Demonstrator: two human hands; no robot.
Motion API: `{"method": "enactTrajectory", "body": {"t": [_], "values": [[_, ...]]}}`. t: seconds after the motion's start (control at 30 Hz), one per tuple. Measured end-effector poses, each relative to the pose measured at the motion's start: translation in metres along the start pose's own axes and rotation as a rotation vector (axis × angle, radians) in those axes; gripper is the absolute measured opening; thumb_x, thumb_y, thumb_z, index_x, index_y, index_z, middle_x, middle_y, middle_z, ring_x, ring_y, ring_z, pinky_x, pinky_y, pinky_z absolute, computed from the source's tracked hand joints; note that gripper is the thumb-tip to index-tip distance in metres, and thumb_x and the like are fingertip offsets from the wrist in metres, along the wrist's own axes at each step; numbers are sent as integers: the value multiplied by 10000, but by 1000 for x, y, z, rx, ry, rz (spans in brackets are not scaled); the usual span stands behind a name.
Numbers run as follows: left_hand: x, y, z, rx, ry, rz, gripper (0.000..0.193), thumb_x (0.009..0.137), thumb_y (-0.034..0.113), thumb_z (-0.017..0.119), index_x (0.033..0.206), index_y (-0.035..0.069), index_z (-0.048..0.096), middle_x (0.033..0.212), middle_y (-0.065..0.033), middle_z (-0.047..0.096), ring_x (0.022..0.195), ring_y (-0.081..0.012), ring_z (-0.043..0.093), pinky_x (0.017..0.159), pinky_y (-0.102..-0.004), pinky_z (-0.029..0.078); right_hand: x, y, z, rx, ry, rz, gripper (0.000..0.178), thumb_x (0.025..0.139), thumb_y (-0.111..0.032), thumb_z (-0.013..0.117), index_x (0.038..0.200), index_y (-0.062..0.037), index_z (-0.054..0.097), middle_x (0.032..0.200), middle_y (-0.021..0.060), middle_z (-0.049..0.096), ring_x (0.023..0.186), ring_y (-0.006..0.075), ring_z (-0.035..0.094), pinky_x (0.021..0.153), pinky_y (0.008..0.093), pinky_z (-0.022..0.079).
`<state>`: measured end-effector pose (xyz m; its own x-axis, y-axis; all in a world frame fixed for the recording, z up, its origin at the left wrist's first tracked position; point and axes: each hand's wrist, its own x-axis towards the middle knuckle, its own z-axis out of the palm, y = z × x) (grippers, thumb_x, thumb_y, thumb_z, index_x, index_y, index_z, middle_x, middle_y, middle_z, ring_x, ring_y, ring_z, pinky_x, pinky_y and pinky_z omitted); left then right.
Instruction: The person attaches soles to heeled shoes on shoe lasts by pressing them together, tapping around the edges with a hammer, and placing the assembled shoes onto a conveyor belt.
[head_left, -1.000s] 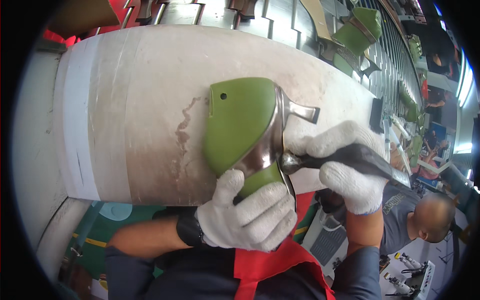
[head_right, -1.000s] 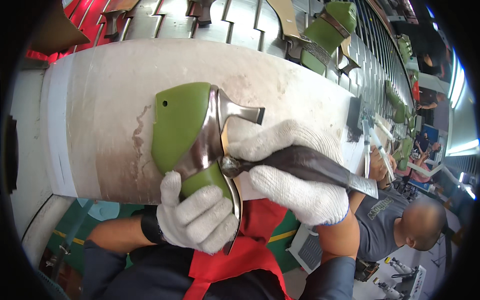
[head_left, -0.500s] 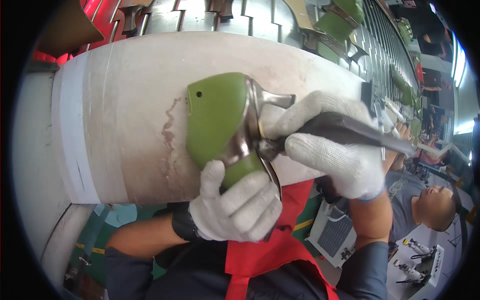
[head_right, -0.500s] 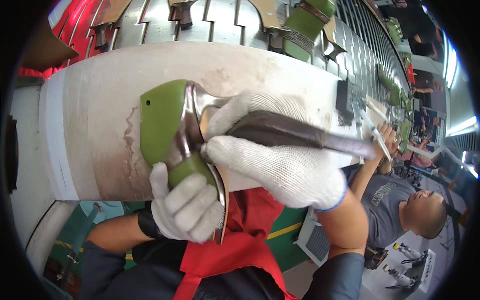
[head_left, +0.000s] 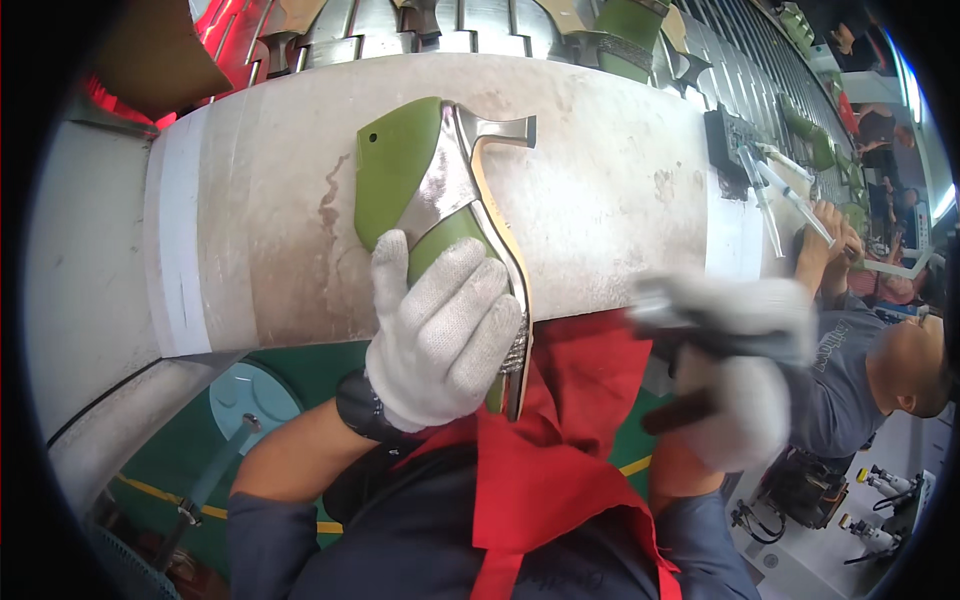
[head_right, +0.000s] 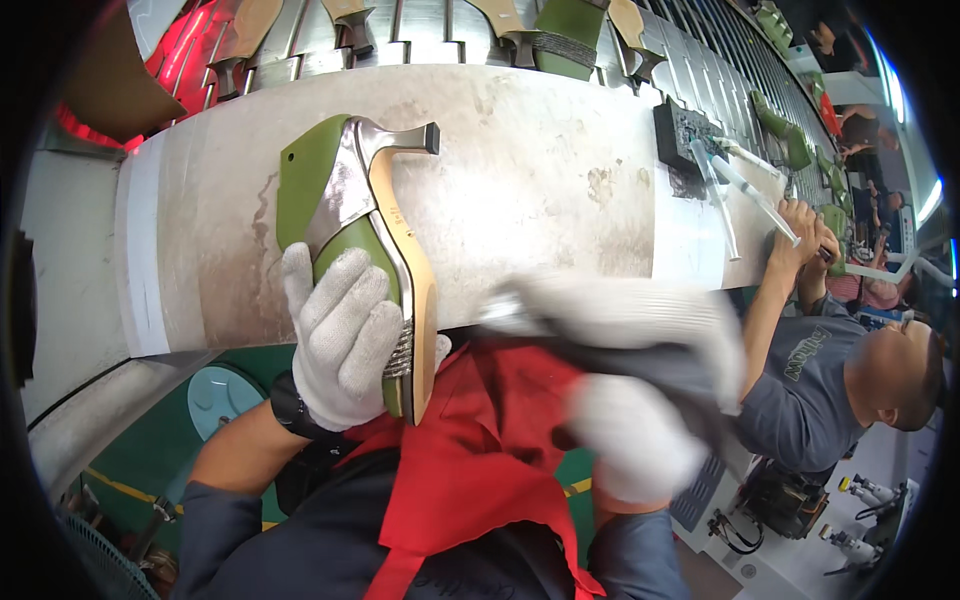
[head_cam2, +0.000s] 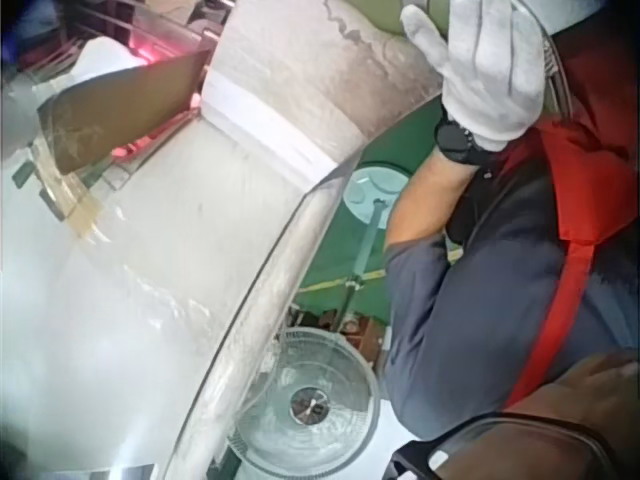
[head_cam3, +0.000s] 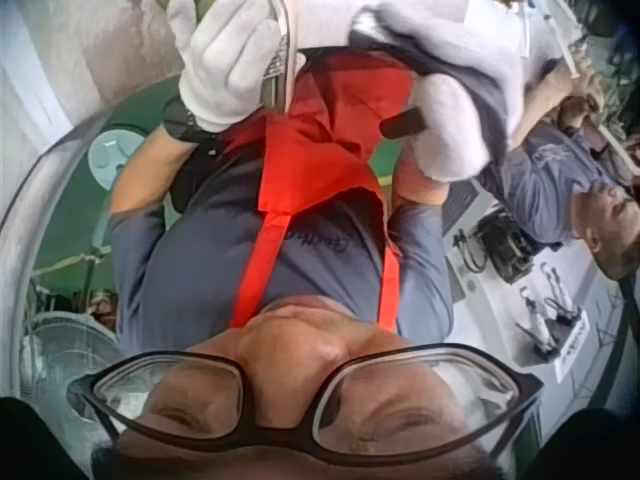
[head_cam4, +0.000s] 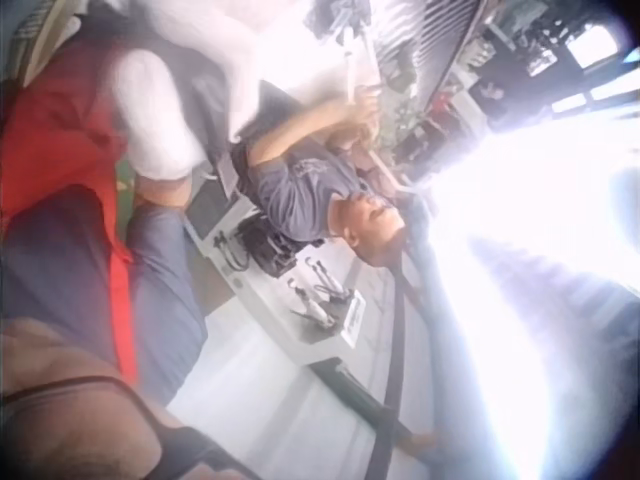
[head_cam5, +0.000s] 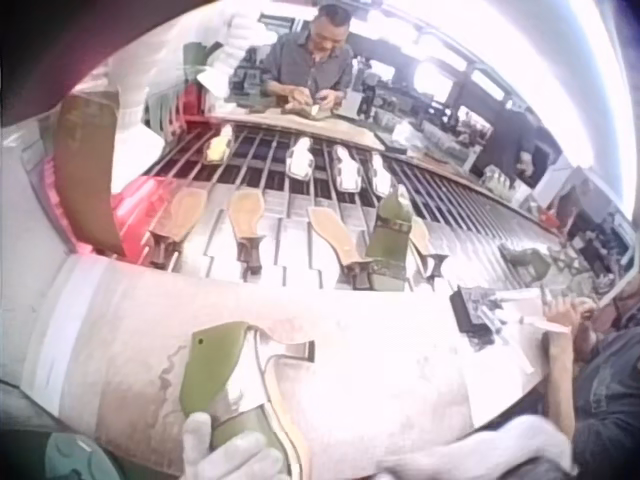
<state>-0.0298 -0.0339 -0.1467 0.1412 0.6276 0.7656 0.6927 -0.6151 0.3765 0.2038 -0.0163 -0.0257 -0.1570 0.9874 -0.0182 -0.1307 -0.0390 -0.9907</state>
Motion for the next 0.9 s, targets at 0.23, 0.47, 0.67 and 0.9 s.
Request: {"method": "enactTrajectory", "body": {"t": [0.23,0.47,0.67,0.9], "values": [[0,-12,2,107,0,112,797,929,344,862,1510,5,433,1430,-234,537,1391,-475,568,1291,-725,260,74,13,22,-326,-254,-112,186,977,17,704,1159,20,746,1081,151,813,991,217,789,906,355,620],[-11,-17,-59,-815,495,-878,828,1018,366,794,1638,11,377,1631,-213,464,1512,-344,485,1248,-538,430,67,0,15,-863,-189,-315,353,899,44,718,1249,-3,713,1188,194,754,1142,303,747,1024,380,572],[36,-68,-75,-1480,624,-1072,879,1054,742,542,1625,86,411,1622,-163,502,1504,-342,490,1233,-599,420,35,35,42,279,-35,327,589,1138,-305,580,1587,46,433,1453,259,626,1274,344,701,1017,505,632],[60,-75,-62,-2044,312,-782,928,1056,792,454,1614,51,454,1613,-219,523,1483,-410,521,1239,-615,432,49,44,54,782,-389,408,794,1106,-625,461,1671,-72,393,1591,235,561,1293,423,682,869,613,655]]}}
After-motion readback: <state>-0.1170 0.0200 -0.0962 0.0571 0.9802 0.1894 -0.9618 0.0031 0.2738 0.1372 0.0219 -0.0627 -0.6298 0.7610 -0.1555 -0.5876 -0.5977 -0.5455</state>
